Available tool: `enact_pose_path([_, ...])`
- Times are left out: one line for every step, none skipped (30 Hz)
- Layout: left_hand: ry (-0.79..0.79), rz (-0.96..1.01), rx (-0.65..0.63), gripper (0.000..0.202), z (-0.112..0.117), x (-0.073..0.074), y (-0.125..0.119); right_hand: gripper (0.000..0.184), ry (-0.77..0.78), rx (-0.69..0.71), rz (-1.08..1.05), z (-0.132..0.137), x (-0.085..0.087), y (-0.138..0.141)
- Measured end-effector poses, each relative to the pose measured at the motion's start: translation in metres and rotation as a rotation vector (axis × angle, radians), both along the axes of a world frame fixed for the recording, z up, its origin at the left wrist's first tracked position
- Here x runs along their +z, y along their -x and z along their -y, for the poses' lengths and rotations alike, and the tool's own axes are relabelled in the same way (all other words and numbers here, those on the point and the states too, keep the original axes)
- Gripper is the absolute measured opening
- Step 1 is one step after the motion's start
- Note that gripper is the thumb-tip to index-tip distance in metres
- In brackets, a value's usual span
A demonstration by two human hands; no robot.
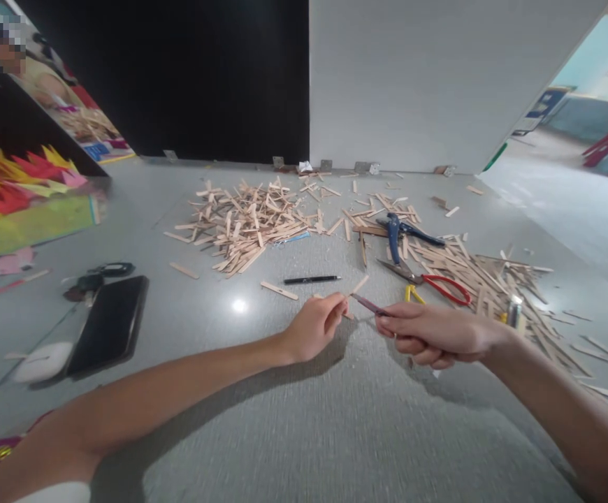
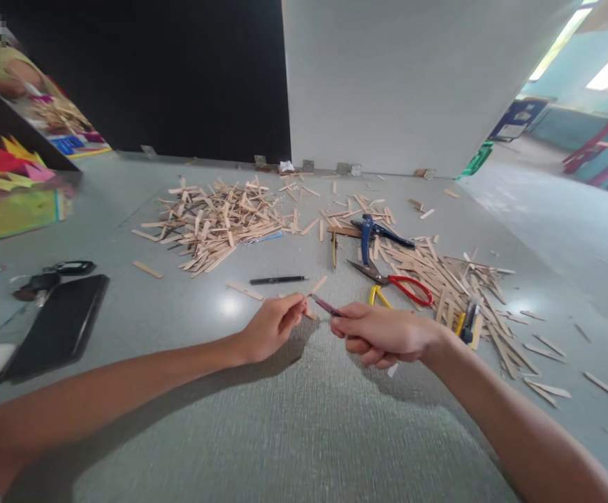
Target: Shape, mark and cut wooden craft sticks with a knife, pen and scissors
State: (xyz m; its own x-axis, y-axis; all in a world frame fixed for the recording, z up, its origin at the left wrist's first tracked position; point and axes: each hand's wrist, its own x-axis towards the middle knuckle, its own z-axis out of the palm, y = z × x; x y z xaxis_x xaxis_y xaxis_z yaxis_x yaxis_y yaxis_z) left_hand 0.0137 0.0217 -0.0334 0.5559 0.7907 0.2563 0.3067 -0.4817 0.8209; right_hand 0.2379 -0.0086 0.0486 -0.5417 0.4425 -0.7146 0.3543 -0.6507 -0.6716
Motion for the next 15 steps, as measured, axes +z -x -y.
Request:
enact_pose_path([-0.002, -0.001, -0.011, 0.039, 0.000, 0.000, 0.000, 0.048, 0.028, 0.012, -0.020, 0.000, 0.001, -0.001])
enact_pose_path([-0.002, 0.003, -0.003, 0.039, 0.001, -0.001, 0.000, 0.048, 0.022, -0.014, -0.033, 0.002, 0.000, 0.004])
enact_pose_path([0.000, 0.006, 0.016, 0.040, 0.001, -0.001, 0.001, 0.046, -0.007, -0.071, -0.039, 0.006, -0.005, 0.012])
enact_pose_path([0.004, 0.008, 0.038, 0.041, 0.002, -0.002, 0.002, 0.042, -0.043, -0.148, -0.038, 0.011, -0.011, 0.022])
enact_pose_path([0.009, 0.007, 0.057, 0.042, 0.002, -0.002, 0.003, 0.039, -0.081, -0.208, -0.023, 0.017, -0.016, 0.032])
enact_pose_path([0.011, 0.004, 0.069, 0.044, 0.003, -0.002, 0.004, 0.039, -0.118, -0.268, 0.007, 0.021, -0.020, 0.039])
enact_pose_path([0.009, 0.001, 0.073, 0.045, 0.003, -0.002, 0.004, 0.038, -0.140, -0.284, 0.017, 0.022, -0.021, 0.042])
enact_pose_path([0.002, -0.005, 0.063, 0.046, 0.003, -0.002, 0.004, 0.039, -0.128, -0.244, 0.022, 0.022, -0.019, 0.040])
enact_pose_path([-0.011, -0.011, 0.043, 0.047, 0.003, -0.002, 0.004, 0.039, -0.113, -0.189, 0.020, 0.019, -0.015, 0.034])
enact_pose_path([-0.029, -0.017, 0.018, 0.048, 0.003, -0.002, 0.003, 0.041, -0.086, -0.140, 0.023, 0.015, -0.008, 0.025])
enact_pose_path([-0.047, -0.025, -0.009, 0.050, 0.003, -0.002, 0.002, 0.044, -0.027, -0.066, 0.018, 0.010, -0.001, 0.017])
enact_pose_path([-0.063, -0.033, -0.028, 0.051, 0.002, -0.002, 0.001, 0.045, 0.043, -0.009, 0.007, 0.006, 0.005, 0.010])
enact_pose_path([-0.073, -0.039, -0.032, 0.053, 0.002, -0.002, 0.000, 0.044, 0.086, 0.006, -0.002, 0.004, 0.009, 0.006])
enact_pose_path([-0.078, -0.041, -0.018, 0.054, 0.002, -0.002, 0.000, 0.043, 0.092, -0.023, -0.013, 0.004, 0.010, 0.008])
enact_pose_path([-0.076, -0.037, 0.007, 0.055, 0.001, -0.002, 0.000, 0.040, 0.066, -0.087, -0.016, 0.007, 0.009, 0.013])
